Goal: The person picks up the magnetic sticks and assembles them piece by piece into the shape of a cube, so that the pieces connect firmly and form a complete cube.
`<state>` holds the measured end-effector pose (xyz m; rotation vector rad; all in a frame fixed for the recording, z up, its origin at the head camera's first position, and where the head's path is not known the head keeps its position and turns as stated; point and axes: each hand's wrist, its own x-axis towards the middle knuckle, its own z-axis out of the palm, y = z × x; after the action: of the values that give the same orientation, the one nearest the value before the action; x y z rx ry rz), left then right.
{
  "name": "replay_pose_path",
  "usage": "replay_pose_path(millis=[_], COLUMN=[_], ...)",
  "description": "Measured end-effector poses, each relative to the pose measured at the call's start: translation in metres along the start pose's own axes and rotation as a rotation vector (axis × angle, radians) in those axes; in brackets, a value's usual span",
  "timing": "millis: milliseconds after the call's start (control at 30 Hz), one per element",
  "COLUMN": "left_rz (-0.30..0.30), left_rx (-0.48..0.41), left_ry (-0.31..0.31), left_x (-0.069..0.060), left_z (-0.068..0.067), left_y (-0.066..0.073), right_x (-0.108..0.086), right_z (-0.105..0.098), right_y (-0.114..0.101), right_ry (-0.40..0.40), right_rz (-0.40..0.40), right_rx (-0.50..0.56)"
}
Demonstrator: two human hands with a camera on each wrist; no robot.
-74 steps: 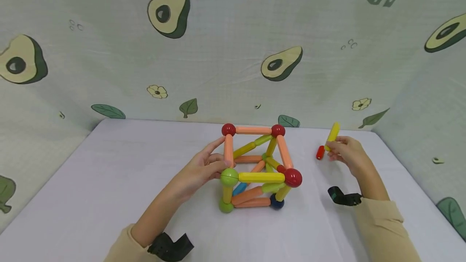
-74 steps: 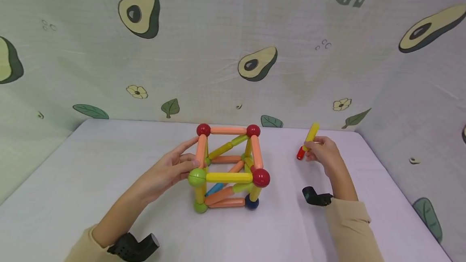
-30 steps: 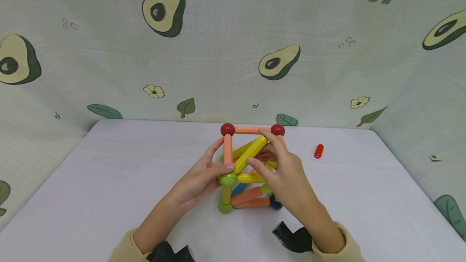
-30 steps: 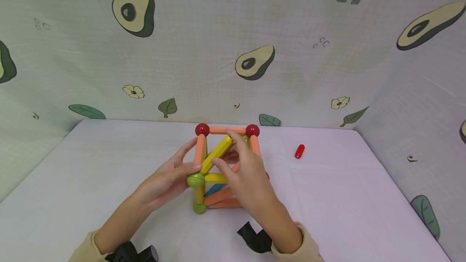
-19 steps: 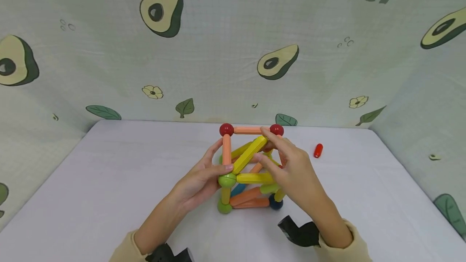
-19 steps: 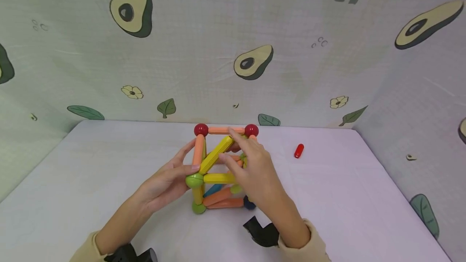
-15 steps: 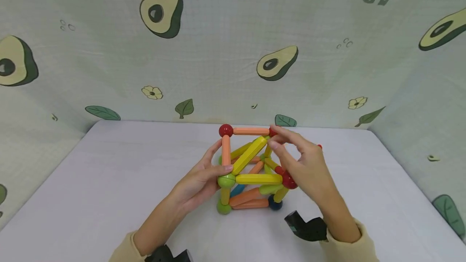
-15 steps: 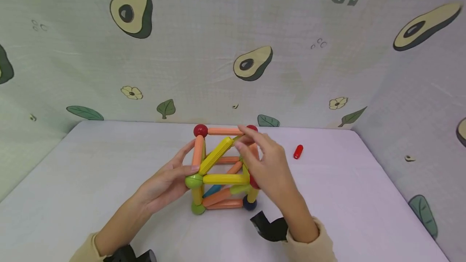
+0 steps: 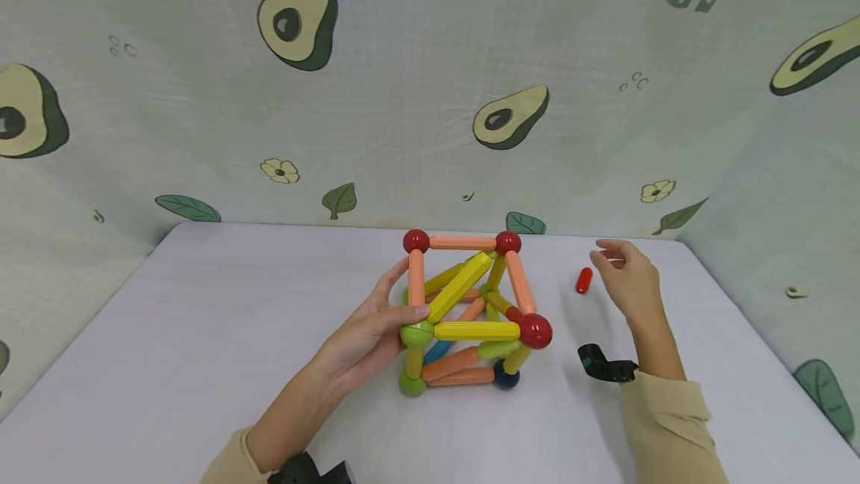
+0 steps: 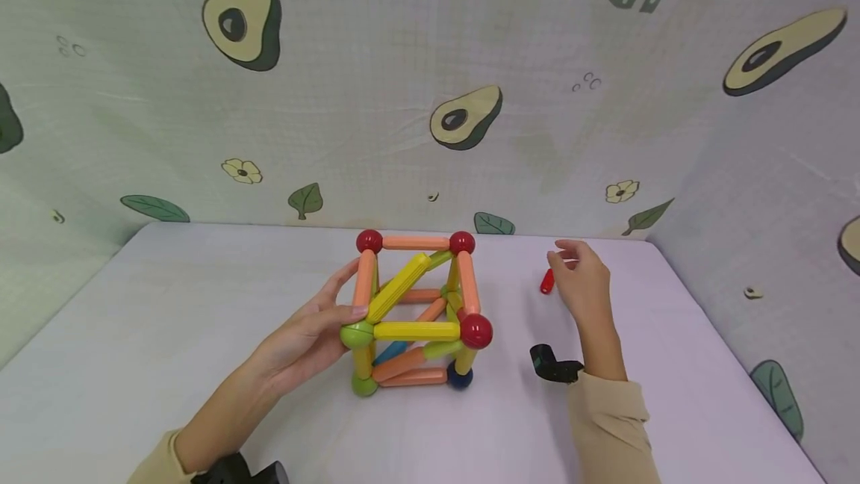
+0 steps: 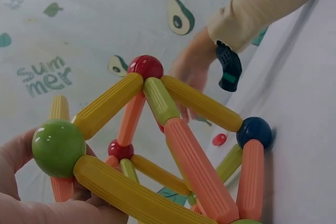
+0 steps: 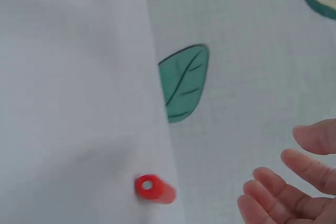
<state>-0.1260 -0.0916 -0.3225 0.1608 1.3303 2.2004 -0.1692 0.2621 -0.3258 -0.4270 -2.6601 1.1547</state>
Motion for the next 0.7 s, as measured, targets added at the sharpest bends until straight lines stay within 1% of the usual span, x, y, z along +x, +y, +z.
replay_pose_path(millis=[67, 100, 200, 267, 400, 567, 700], left_rz=[0.006, 0.007, 0.009, 0.008, 0.004, 0.005, 0.006], left_rx=[0.005, 0.004, -0.001, -0.004, -0.008, -0.015, -0.013], left_ry=[-0.002, 0.0, -0.002, 0.003, 0.014, 0.013, 0.012], left_x=[0.0, 0.0, 0.0, 0.0, 0.0, 0.001, 0.001], left_z=[0.0, 0.0, 0.0, 0.0, 0.001, 0.002, 0.001], left_y=[0.0, 0.0, -0.001, -0.001, 0.0, -0.001, -0.001], right_x=[0.009, 0.013, 0.022, 0.027, 0.033, 0.04, 0.047], right_z=[0.003, 0.005, 0.01, 0.015, 0.019, 0.015, 0.013], right_y=[0.013, 0.019, 0.032, 0.036, 0.04, 0.045, 0.047], right_ry=[-0.076, -0.113, -0.22, -0.264, -0.299, -0.324, -0.329], right_rz=[0.072, 0.095, 0.136, 0.148, 0.167, 0.161, 0.164], right_rx=[-0.017, -0.033, -0.104, -0.141, -0.167, -0.182, -0.177])
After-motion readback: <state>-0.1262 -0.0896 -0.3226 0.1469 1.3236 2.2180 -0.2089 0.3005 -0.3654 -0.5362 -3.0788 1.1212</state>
